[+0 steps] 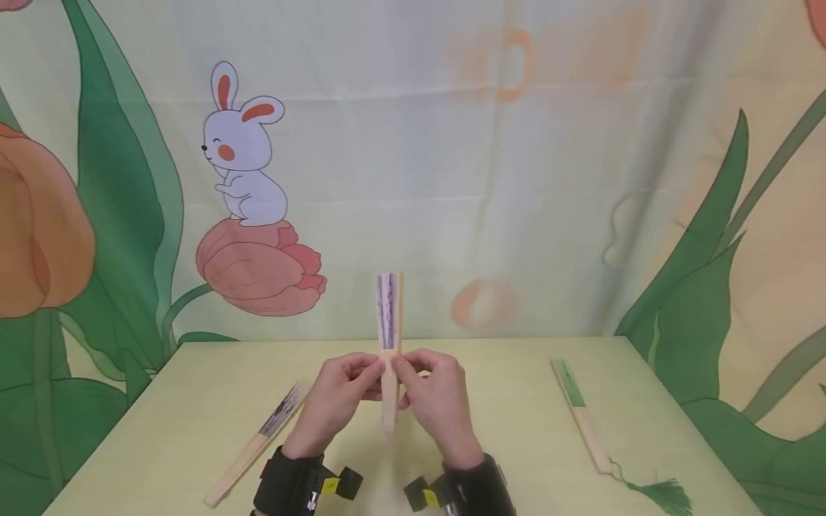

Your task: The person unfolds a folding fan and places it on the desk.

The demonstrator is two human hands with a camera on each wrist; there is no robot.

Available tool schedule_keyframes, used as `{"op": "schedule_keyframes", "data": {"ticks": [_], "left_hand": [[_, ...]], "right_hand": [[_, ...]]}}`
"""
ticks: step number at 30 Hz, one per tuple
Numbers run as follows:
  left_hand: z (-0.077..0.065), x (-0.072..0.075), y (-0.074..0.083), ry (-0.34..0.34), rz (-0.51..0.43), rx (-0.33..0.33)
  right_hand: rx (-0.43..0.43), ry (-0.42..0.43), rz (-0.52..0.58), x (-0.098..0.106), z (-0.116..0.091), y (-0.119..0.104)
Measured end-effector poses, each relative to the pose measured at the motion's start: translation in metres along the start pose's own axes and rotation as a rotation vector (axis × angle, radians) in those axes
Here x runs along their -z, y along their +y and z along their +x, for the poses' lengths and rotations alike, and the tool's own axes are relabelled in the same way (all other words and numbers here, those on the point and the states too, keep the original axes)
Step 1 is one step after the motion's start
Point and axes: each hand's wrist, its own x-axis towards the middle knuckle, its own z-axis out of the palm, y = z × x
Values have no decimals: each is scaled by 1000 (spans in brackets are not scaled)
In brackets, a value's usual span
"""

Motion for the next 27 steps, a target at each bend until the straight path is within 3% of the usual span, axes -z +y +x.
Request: {"op": "schedule_keyframes", "data": {"ticks": [7, 27], "left_hand": [[0, -2, 1, 14, -13, 7], [2, 0, 2, -36, -222, 23]], "right_hand": [[-11, 25, 37, 1, 0, 0], [-38, -7, 186, 9, 0, -4]]}}
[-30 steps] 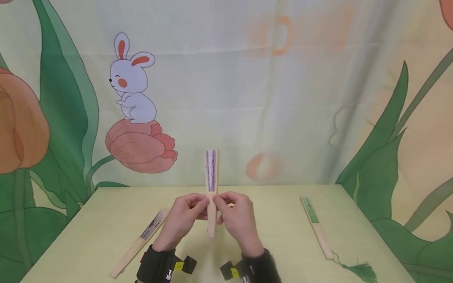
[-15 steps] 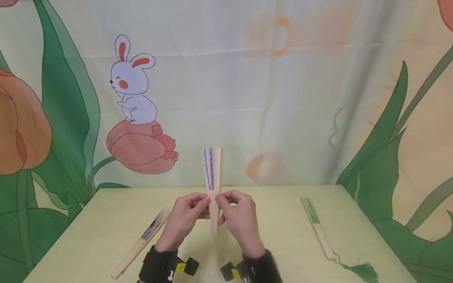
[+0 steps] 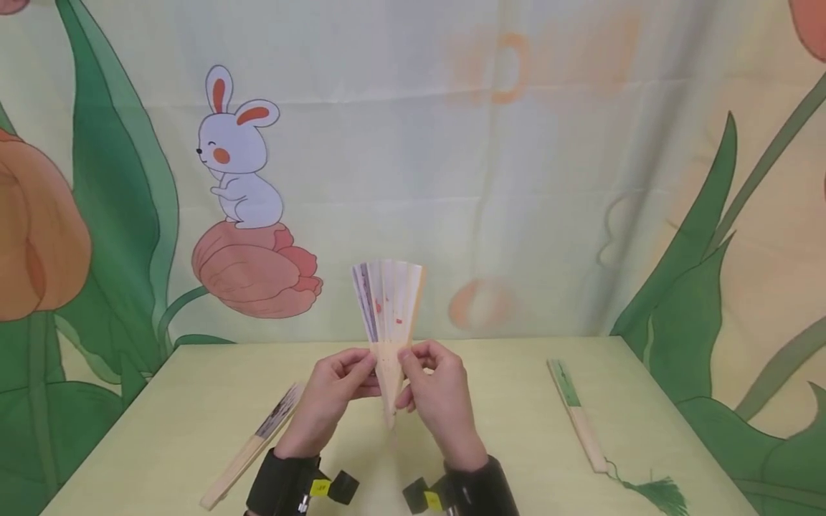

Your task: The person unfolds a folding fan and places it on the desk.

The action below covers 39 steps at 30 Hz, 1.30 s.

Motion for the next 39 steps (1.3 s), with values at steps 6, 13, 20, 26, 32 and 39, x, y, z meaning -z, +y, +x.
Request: {"op": "schedule_keyframes", "data": {"ticks": [6, 13, 20, 26, 32, 39], "left_hand": [[0, 1, -2, 2, -23, -3], [0, 2, -1, 9, -78, -11], [0, 4, 0, 44, -104, -7], [0, 4, -1, 80, -99, -8], [1, 5, 0, 93, -104, -13], [1, 7, 0, 101, -115, -24]], "right_hand": [[-4, -8, 23, 3, -2, -3], [-53, -7, 57, 4, 0, -3], [-59, -23, 119, 5, 0, -3], [-61, -31, 154, 7, 0, -5], [-62, -5, 175, 8, -1, -7], [-70, 21, 201, 7, 1, -4]]}}
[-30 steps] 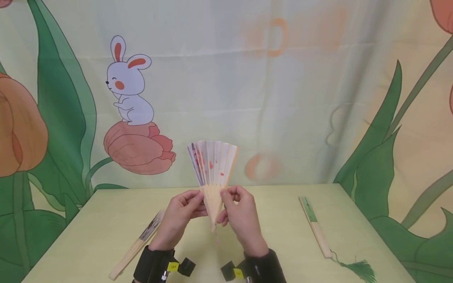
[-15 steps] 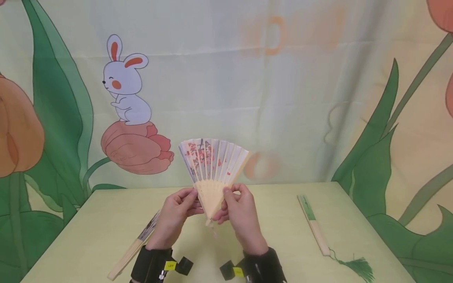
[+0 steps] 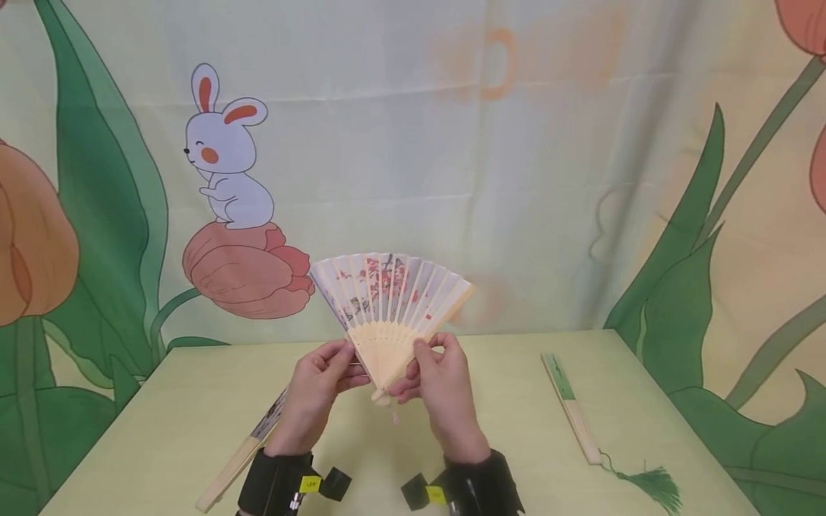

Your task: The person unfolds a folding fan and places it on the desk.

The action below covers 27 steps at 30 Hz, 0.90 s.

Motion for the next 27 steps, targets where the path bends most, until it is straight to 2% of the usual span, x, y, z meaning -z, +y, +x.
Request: {"op": "schedule_keyframes", "data": {"ticks": [18, 27], "left_hand": [[0, 1, 0, 40, -39, -33], [1, 1, 0, 52, -49, -36]], "right_hand": [[36, 97, 68, 3, 1, -4], [78, 112, 109, 3, 1, -4]]}}
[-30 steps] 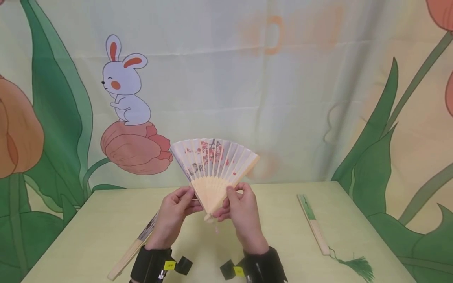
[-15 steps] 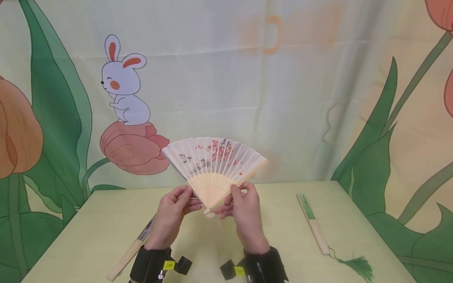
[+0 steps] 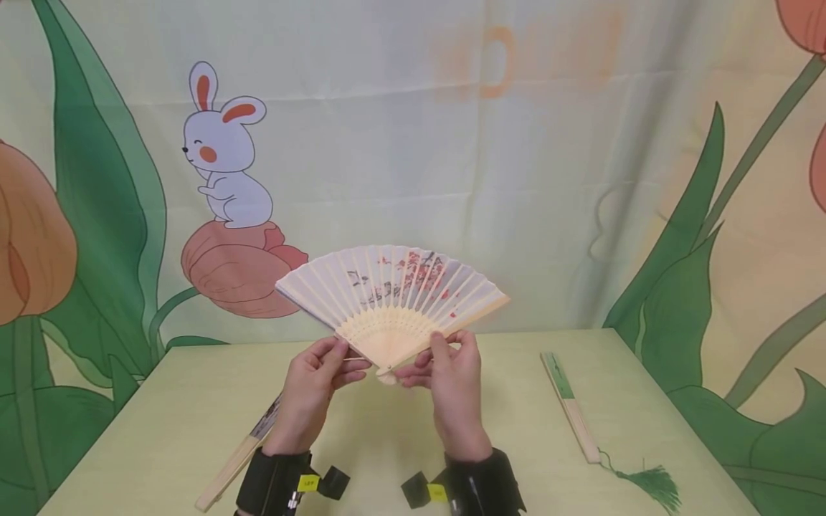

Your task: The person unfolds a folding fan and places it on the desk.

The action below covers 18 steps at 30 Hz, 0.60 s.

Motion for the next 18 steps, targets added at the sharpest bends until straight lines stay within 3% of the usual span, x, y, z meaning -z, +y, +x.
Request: {"op": "schedule_keyframes", "data": {"ticks": [18], "left_hand": [[-2, -4, 3, -8, 7, -28]], "right_hand": [[99, 85, 38, 2, 0, 0]]}}
